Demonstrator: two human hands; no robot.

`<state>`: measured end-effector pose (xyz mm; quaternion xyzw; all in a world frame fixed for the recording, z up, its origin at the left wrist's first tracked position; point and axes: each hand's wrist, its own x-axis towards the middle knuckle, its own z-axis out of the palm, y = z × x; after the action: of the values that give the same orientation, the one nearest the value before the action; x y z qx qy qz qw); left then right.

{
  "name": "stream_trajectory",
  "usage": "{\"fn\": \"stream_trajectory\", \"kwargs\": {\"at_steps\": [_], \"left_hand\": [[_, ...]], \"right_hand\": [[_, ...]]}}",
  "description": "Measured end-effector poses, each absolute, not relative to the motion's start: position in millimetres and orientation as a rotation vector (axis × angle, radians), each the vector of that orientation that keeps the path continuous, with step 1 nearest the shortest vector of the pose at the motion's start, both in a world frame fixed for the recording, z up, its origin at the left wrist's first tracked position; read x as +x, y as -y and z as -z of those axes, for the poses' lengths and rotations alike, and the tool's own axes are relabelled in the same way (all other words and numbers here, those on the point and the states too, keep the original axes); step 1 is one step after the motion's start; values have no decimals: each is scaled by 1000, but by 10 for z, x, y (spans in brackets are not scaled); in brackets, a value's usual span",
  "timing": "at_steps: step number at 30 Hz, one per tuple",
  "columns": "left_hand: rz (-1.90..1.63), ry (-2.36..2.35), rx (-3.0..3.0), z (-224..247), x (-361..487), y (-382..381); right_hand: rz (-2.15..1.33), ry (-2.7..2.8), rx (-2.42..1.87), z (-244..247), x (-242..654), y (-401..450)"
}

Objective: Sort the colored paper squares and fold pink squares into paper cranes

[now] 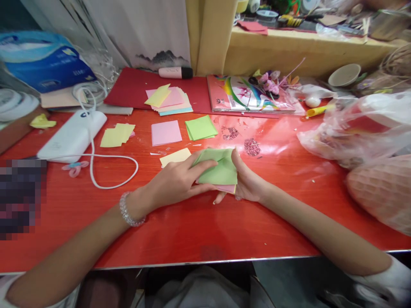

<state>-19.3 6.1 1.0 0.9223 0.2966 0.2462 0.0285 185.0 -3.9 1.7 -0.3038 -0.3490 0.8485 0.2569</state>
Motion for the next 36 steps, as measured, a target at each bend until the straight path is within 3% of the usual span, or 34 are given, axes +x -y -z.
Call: {"fn": "stream_trajectory", "kwargs": {"at_steps": [22, 30, 33, 36], "left_hand": [[-851, -935, 2989, 34, -155, -30], [-1252, -1417, 2229, -290, -329, -215], [-1475, -1355, 2041, -342, -426, -332], [-1483, -1226, 1925, -266, -468, -439]], "right_hand": [[-2155, 1007, -728, 16, 1801, 100], [-2173, 856, -749, -40, 1809, 99], [-2039, 767, -842, -55, 1814, 69], [-1820, 702, -802, -29, 1835, 16]]}}
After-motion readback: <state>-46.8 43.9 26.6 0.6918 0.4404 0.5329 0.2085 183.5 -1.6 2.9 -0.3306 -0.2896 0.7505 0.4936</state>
